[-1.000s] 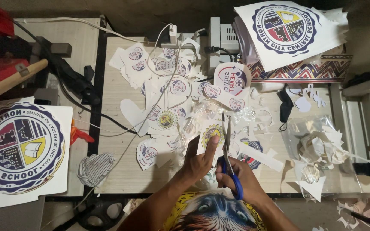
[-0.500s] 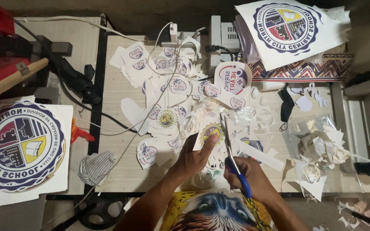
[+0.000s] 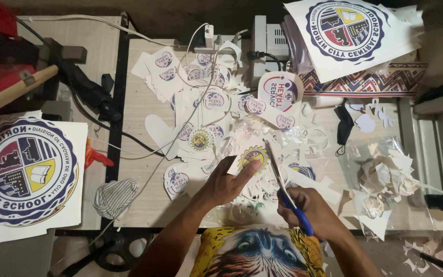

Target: Cutting out circular school badge designs from printed sheets of paper using scissors.

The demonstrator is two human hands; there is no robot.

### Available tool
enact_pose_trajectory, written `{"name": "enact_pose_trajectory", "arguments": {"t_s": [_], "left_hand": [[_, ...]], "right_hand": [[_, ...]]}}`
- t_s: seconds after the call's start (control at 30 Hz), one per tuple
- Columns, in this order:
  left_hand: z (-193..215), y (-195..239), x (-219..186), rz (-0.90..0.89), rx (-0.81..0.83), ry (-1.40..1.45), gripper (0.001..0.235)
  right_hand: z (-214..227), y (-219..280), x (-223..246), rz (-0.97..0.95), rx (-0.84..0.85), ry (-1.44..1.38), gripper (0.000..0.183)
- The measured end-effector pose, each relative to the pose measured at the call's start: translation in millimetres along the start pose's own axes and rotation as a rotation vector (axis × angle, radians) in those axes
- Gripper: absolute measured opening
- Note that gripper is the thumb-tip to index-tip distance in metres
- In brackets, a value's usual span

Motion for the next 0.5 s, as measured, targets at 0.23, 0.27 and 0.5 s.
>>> {"name": "enact_pose_trajectory", "arguments": {"t_s": [0.23, 0.27, 0.5], "left_hand": [[14.3, -7.0, 1.7, -0.001, 0.026, 0.12, 0.064], [14.2, -5.6, 2.4, 0.007, 0.036, 0.102, 0.066], [7.2, -1.8, 12.4, -0.005, 0.103, 0.116, 0.067]], "right_hand": [[7.9, 2.3, 5.6, 0.015, 0.016, 0.059, 0.013], [10.2, 1.9, 1.3, 0.039, 0.026, 0.055, 0.014], [16.2, 7.4, 13.5, -0.123, 0.021, 0.098, 0.011]]}}
Point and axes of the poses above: each hand's wrist, its own y-axis away from the middle knuckle, its own z-axis out of the back of the hand, x = y × z, the point moved 5 cm from there along -y, towards the middle knuckle, and after that the axes turned 1 degree about -y, right-handed, at the moved point
